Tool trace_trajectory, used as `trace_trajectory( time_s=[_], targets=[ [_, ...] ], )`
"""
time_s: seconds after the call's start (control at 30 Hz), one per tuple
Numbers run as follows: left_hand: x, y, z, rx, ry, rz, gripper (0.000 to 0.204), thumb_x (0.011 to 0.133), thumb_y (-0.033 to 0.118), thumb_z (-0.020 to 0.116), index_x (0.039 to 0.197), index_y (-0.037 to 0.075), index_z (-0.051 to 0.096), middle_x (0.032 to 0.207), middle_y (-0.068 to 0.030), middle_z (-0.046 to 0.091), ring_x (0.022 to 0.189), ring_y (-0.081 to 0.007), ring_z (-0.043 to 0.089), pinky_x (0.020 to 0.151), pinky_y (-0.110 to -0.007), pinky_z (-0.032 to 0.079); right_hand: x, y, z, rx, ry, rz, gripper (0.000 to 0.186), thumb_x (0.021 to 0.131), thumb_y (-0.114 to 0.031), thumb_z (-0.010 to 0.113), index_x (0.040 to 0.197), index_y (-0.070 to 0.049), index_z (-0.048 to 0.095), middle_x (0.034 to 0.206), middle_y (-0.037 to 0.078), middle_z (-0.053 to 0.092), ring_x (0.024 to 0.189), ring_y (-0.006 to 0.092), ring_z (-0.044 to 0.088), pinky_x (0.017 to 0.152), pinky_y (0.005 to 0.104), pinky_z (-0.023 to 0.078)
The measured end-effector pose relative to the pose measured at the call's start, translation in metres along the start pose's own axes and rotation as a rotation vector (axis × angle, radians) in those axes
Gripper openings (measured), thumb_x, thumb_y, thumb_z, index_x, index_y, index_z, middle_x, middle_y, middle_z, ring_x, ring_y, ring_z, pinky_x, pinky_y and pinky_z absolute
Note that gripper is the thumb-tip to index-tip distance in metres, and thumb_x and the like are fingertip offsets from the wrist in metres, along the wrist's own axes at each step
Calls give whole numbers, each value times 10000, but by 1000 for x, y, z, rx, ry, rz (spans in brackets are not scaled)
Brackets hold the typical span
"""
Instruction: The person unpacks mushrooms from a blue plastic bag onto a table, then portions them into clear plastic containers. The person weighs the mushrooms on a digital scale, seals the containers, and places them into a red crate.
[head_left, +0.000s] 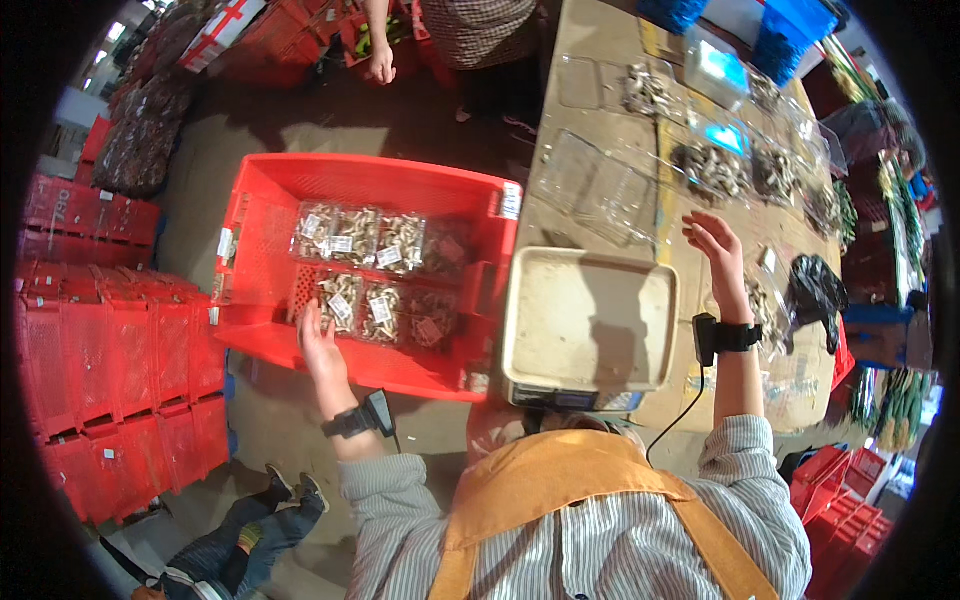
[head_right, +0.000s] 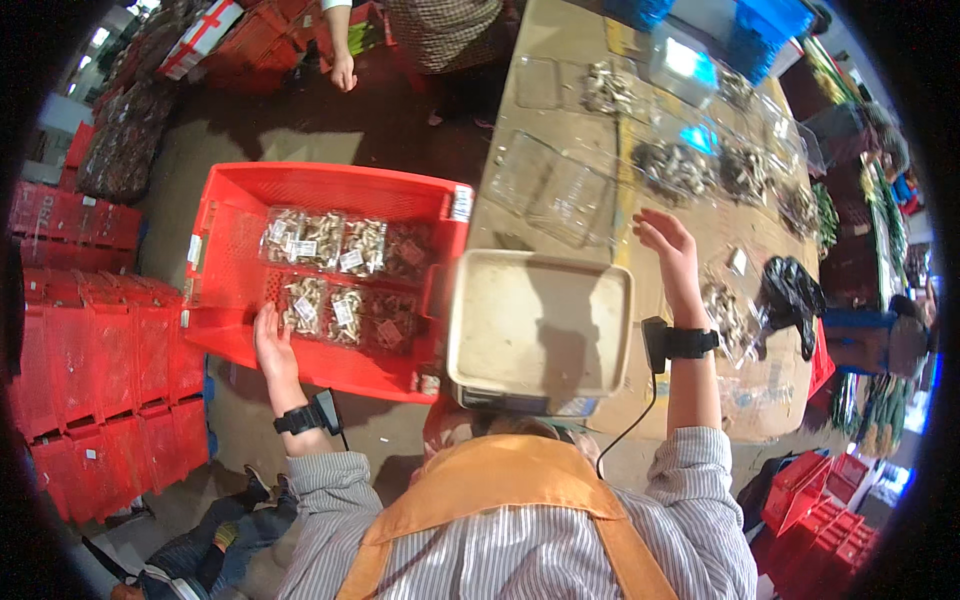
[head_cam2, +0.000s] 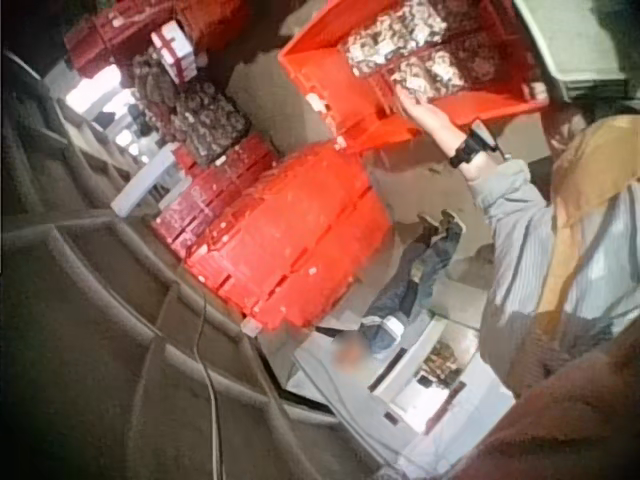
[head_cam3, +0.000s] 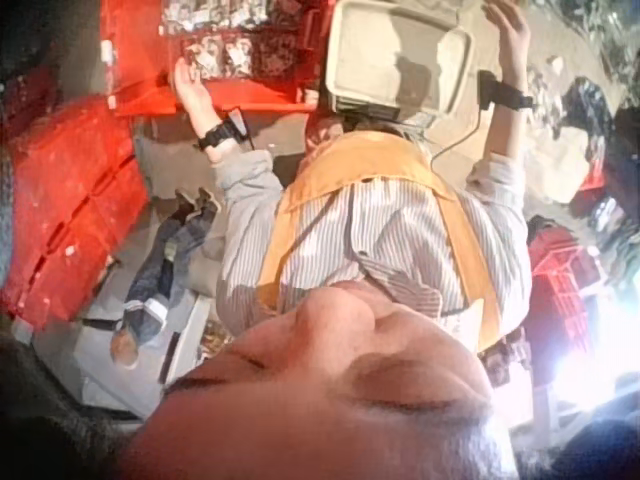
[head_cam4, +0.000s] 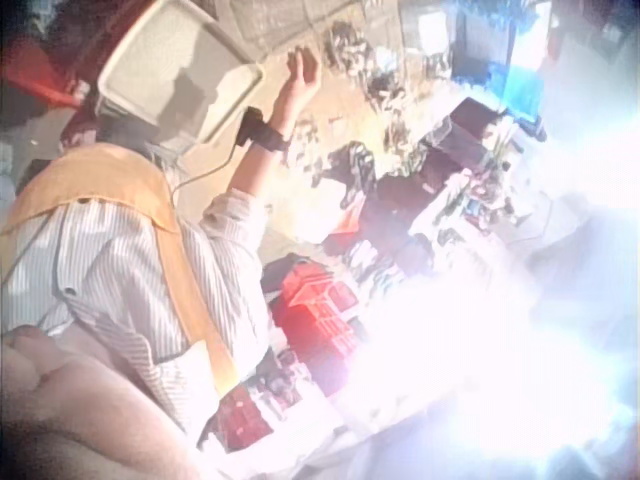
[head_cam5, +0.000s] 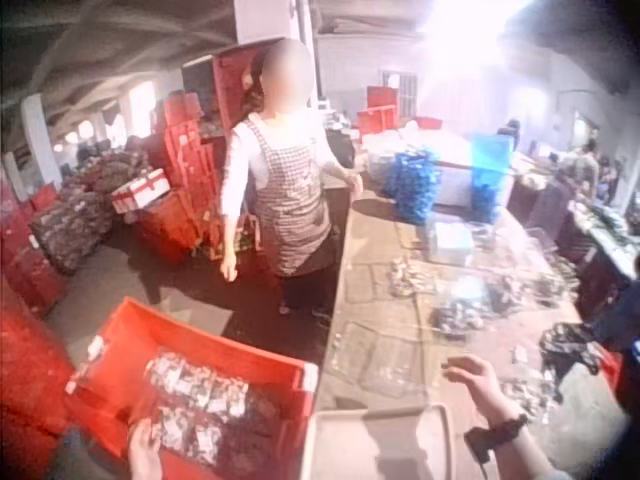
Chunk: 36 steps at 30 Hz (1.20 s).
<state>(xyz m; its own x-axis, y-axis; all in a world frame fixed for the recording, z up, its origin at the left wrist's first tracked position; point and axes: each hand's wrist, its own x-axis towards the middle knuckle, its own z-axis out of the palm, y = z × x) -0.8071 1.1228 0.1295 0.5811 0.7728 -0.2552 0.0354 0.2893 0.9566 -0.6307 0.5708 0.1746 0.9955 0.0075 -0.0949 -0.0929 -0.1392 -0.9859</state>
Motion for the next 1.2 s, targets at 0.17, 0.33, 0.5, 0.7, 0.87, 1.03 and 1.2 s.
trace_trajectory(
  time_s=[0.17, 0.33, 0.5, 0.7, 0.87, 1.03, 1.2],
  targets=[
    [-59, -20, 30, -13, 15, -103, 330, 850, 318, 563, 1118, 125, 548, 1222, -17, 532, 1191, -148, 408, 964, -369, 291, -49, 34, -77, 44, 110, 137, 259, 898, -188, 551, 1092, -21, 594, 973, 73, 653, 861, 128, 606, 791, 247, 459],
    [-101, -25, 100, 24, -217, -29, 247, 871, 269, 557, 1073, 126, 564, 1162, 2, 554, 1112, -115, 458, 894, -346, 334, -77, 65, -111, 22, 125, 181, 281, 883, -227, 560, 1060, -12, 600, 933, 67, 659, 817, 121, 604, 741, 244, 465],
    [-170, -43, 154, 135, -503, -23, 247, 888, 191, 526, 1095, 57, 549, 1129, -20, 555, 1094, -123, 461, 922, -299, 336, -84, 90, -129, -7, 92, 227, 279, 874, -231, 579, 1057, -22, 602, 923, 56, 664, 823, 115, 610, 727, 238, 470],
    [-213, -57, 160, 290, -590, -9, 233, 864, 69, 517, 1084, -7, 531, 1117, -82, 541, 1058, -169, 494, 940, -309, 371, -31, 99, -150, 242, 176, 290, 397, 866, -258, 590, 1175, -28, 496, 944, 70, 623, 781, 135, 592, 673, 291, 489],
    [-218, -39, 160, 328, -496, -35, 267, 880, 117, 529, 1109, -20, 530, 1131, -94, 534, 1059, -177, 494, 930, -307, 378, 66, 110, -148, 280, 263, 416, 553, 866, -350, 572, 1275, -59, 340, 1025, 110, 537, 840, 220, 586, 670, 384, 512],
    [-231, -27, 149, 417, -383, 20, 296, 882, 131, 529, 1134, -25, 521, 1127, -88, 531, 1053, -174, 488, 924, -308, 379, 137, 139, -151, 273, 464, 447, 409, 785, -240, 612, 1082, 12, 486, 890, 133, 528, 659, 256, 568, 536, 422, 536],
    [-233, -29, 125, 436, -335, -93, 189, 898, 189, 517, 1034, 65, 562, 1163, -38, 552, 1051, -125, 488, 875, -301, 376, 148, 136, -156, 298, 521, 265, 216, 793, -203, 573, 873, -5, 543, 761, 71, 527, 646, 201, 558, 545, 374, 535]
  ],
)
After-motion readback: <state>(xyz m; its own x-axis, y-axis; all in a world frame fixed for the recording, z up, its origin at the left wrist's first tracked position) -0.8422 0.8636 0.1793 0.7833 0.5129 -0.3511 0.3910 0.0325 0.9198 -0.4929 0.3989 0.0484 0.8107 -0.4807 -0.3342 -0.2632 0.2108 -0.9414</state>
